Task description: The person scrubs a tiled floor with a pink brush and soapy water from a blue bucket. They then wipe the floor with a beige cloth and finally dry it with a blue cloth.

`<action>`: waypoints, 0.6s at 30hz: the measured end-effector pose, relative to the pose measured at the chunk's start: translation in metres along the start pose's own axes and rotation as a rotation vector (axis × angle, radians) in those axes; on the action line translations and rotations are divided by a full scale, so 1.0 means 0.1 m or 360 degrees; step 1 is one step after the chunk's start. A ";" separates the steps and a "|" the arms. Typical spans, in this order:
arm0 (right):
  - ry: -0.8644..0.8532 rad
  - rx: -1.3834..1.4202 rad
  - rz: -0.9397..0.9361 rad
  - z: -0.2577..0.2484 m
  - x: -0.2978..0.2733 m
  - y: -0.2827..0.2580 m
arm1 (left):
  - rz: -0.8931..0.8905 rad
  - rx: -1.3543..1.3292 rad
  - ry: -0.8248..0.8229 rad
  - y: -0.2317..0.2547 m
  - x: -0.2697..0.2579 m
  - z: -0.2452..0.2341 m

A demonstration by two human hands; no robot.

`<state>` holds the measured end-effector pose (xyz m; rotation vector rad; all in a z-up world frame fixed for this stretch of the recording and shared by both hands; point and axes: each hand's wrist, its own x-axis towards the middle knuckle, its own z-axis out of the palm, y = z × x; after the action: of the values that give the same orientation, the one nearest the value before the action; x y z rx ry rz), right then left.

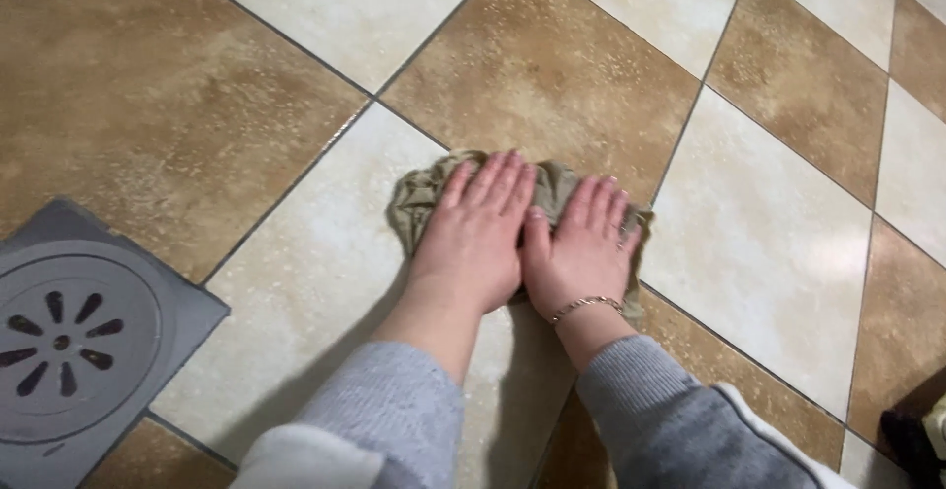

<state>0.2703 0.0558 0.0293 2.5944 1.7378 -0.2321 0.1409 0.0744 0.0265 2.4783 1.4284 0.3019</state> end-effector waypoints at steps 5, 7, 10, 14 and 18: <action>-0.0010 -0.0014 -0.0374 -0.04 -0.21 -0.70 | -0.0314 0.0051 -0.0046 -0.44 -0.50 -0.24; -0.0080 -0.0033 -0.0711 -0.01 -0.35 -0.92 | -0.0534 0.0124 0.0124 -0.59 -0.80 -0.23; -0.0192 -0.0053 -0.1090 -0.03 -0.64 -1.13 | -0.0747 0.0210 0.0216 -0.65 -1.27 -0.18; -0.0209 -0.0102 -0.1472 0.10 -0.91 -1.03 | -0.0958 0.0248 0.0259 -0.41 -1.74 -0.14; -0.0197 -0.0146 -0.1822 0.12 -1.13 -0.73 | -0.1016 0.0346 0.0186 -0.11 -2.05 -0.04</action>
<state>0.1599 -0.0211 0.0369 1.1980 2.8199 -0.2751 0.0292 -0.0976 0.0173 2.0205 2.3000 0.1623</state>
